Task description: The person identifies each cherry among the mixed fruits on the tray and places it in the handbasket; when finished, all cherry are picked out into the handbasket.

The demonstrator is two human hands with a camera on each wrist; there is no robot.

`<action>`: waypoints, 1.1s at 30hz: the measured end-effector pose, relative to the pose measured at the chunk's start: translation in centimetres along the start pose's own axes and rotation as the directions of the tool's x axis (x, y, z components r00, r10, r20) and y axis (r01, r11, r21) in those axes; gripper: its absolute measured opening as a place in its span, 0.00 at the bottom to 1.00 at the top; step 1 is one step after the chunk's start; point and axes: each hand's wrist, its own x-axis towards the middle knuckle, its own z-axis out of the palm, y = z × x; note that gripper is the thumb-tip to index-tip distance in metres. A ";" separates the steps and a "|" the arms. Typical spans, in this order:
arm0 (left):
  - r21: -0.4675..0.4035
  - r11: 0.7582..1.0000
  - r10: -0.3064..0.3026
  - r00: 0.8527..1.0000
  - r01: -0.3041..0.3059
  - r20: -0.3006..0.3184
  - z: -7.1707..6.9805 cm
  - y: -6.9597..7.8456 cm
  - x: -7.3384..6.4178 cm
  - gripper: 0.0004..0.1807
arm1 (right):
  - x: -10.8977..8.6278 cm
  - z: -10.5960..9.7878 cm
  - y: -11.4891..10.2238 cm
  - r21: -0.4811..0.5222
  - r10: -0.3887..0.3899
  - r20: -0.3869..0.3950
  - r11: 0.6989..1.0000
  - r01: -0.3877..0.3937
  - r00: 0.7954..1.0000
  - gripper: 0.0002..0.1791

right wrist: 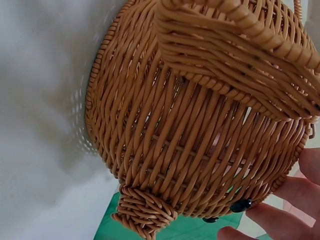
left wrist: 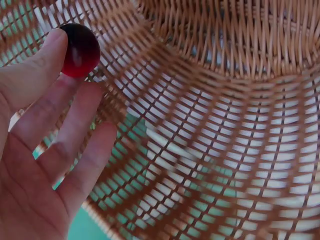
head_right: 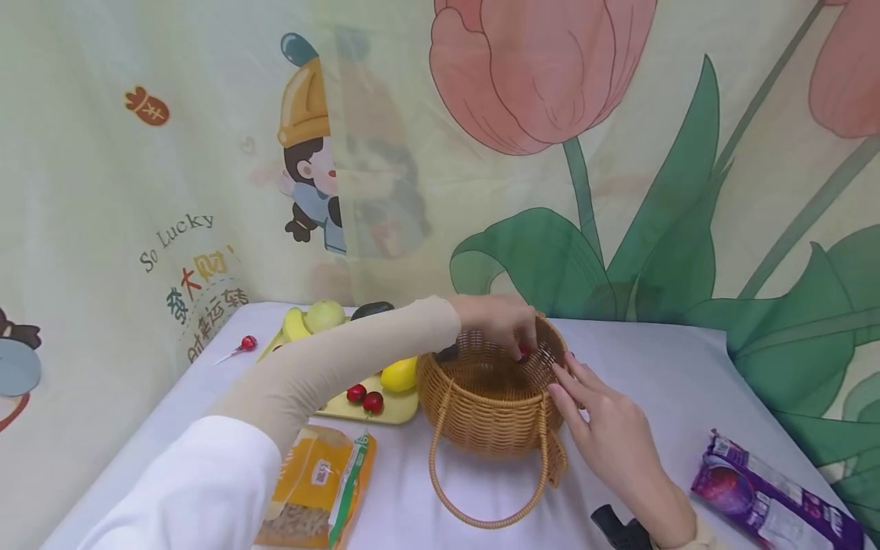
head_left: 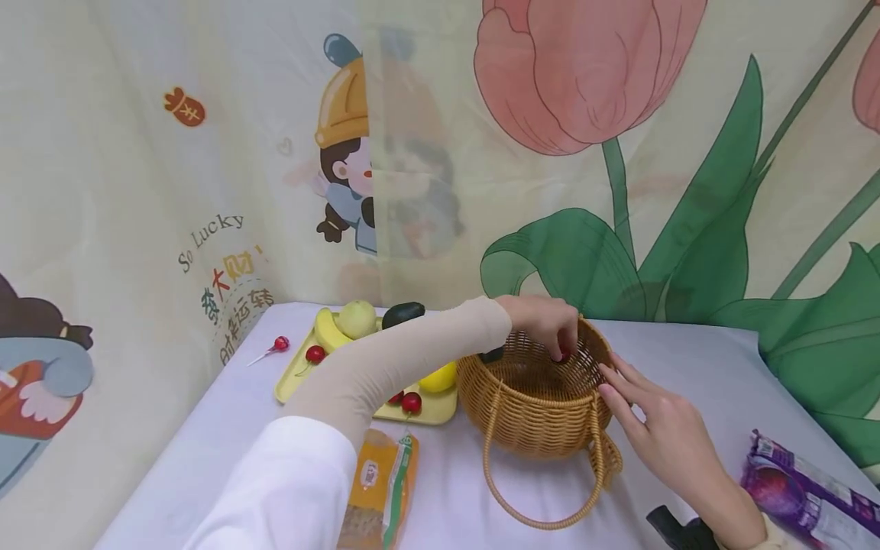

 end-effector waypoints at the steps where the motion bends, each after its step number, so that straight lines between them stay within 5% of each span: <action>1: -0.005 1.000 0.008 1.000 -0.008 0.009 0.3 -0.1 0.1 0.14 | 0.0 0.0 0.0 0.001 -0.004 -0.005 1.000 0.004 1.000 0.20; 7: -0.048 0.998 0.030 0.997 -0.027 0.073 1.7 -0.6 0.7 0.16 | -0.2 0.1 -0.1 0.009 0.001 -0.006 1.000 -0.001 1.000 0.19; 33: -0.078 0.997 -0.024 1.000 0.024 0.011 2.1 -0.8 0.9 0.19 | 0.1 0.2 -0.3 0.013 0.025 0.005 1.000 -0.025 1.000 0.20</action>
